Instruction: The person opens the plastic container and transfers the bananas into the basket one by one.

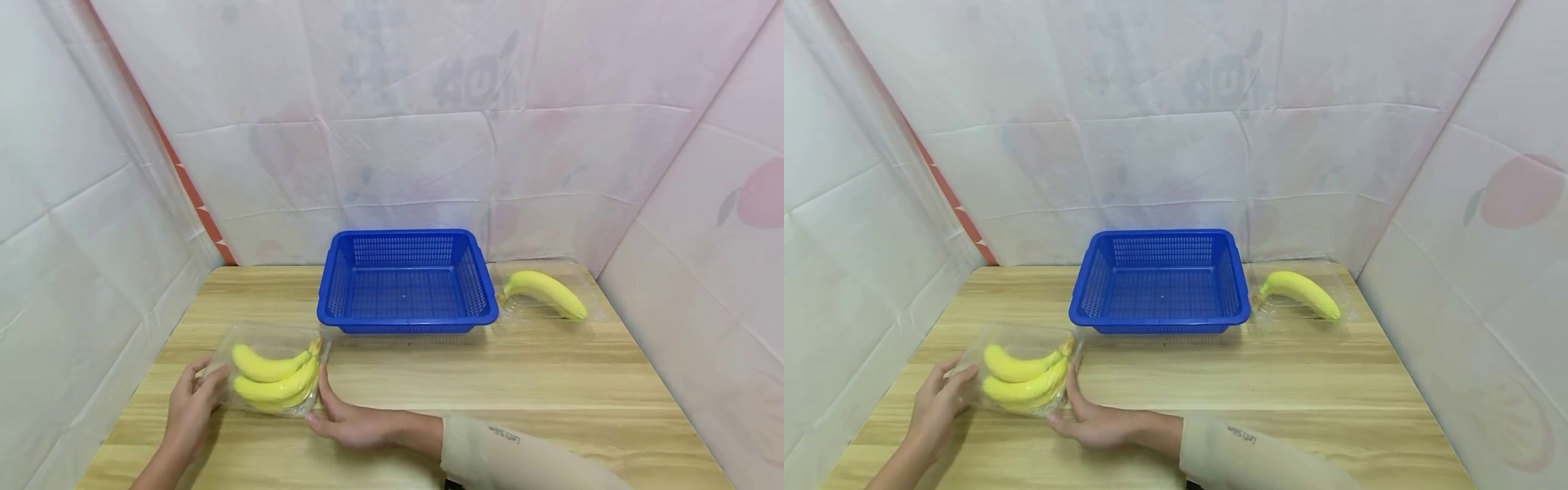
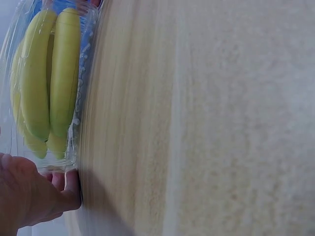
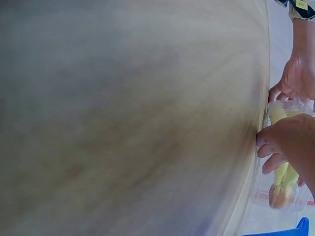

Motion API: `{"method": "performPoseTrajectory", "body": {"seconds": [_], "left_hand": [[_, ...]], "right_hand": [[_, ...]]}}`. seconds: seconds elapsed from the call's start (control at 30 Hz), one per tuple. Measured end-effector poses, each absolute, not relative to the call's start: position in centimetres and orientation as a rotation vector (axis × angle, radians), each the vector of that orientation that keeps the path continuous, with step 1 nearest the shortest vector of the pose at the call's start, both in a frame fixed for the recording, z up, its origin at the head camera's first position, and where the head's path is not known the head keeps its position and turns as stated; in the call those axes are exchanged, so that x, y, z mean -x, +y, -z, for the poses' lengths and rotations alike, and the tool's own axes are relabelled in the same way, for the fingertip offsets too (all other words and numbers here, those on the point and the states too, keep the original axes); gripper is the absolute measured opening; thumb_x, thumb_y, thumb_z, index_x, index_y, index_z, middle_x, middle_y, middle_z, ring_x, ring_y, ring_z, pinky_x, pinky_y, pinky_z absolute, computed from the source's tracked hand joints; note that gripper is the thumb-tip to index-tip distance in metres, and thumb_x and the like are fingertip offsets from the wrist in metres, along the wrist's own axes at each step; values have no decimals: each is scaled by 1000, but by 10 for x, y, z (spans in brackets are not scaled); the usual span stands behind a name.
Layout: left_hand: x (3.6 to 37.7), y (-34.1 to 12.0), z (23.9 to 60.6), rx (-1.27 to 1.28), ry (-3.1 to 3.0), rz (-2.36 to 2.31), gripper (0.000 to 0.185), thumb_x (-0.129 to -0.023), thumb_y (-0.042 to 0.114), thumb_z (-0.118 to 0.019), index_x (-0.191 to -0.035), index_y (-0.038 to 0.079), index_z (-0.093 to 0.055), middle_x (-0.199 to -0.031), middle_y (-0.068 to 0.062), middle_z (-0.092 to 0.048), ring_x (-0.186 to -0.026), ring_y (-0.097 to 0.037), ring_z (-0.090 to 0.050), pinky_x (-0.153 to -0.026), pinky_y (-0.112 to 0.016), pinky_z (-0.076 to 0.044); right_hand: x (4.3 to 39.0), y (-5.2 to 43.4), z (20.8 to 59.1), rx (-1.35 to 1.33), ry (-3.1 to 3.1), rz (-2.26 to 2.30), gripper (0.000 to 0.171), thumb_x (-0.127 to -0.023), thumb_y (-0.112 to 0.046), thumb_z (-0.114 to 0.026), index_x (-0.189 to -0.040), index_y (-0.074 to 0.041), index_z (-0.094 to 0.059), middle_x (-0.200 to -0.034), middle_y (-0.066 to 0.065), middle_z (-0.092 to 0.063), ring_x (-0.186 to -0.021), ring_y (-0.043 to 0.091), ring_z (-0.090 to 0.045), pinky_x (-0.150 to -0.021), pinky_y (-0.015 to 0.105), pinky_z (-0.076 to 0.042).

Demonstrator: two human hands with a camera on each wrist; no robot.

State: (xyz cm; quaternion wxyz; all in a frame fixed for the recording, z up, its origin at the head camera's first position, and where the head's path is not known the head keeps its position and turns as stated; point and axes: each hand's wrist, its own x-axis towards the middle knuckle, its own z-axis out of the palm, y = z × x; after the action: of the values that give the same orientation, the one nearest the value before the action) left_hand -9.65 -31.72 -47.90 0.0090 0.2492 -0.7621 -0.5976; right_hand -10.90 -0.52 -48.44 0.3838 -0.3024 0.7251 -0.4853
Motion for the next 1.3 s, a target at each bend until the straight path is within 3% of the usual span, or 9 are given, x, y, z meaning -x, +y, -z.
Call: {"method": "performPoseTrajectory", "body": {"seconds": [0.3, 0.6, 0.8, 1.0, 1.3], "left_hand": [[88, -304, 477, -736, -2415, 1903, 44, -108, 43, -62, -142, 21, -44, -100, 16, -60, -92, -1, -61, -77, -21, -55], [81, -282, 478, -640, -2485, 1908, 62, -110, 38, -59, -159, 8, -35, -110, 5, -57, -95, -3, -60, -78, -23, -57], [76, -261, 478, -563, -2565, 1891, 60, -110, 39, -58, -160, 9, -41, -111, 1, -58, -98, -6, -59, -79, -24, -55], [77, -239, 480, -455, -2604, 1892, 64, -109, 40, -61, -162, 10, -39, -131, -13, -60, -102, -11, -60, -79, -24, -57], [78, -212, 484, -286, -2626, 1849, 69, -105, 34, -67, -159, 3, -38, -147, -26, -57, -124, -29, -62, -88, -27, -56]], "right_hand": [[101, 17, 481, 788, 1848, 1206, 95, -113, -56, -37, -162, -22, 37, -174, 9, 31, -167, 31, 11, -138, 44, -6], [99, 49, 481, 827, 1847, 1203, 94, -114, -49, -39, -162, -22, 38, -176, 9, 26, -167, 33, 10, -137, 44, -6], [92, 78, 480, 811, 1884, 1169, 92, -115, -46, -39, -163, -22, 36, -177, 13, 18, -167, 36, 5, -137, 45, -8], [90, 106, 480, 785, 1888, 1195, 92, -115, -42, -41, -164, -21, 34, -178, 14, 15, -167, 36, 2, -136, 39, -7], [89, 144, 477, 726, 1901, 1207, 90, -115, -37, -44, -165, -30, 31, -180, 17, 2, -166, 38, -16, -134, 30, -19]]}}
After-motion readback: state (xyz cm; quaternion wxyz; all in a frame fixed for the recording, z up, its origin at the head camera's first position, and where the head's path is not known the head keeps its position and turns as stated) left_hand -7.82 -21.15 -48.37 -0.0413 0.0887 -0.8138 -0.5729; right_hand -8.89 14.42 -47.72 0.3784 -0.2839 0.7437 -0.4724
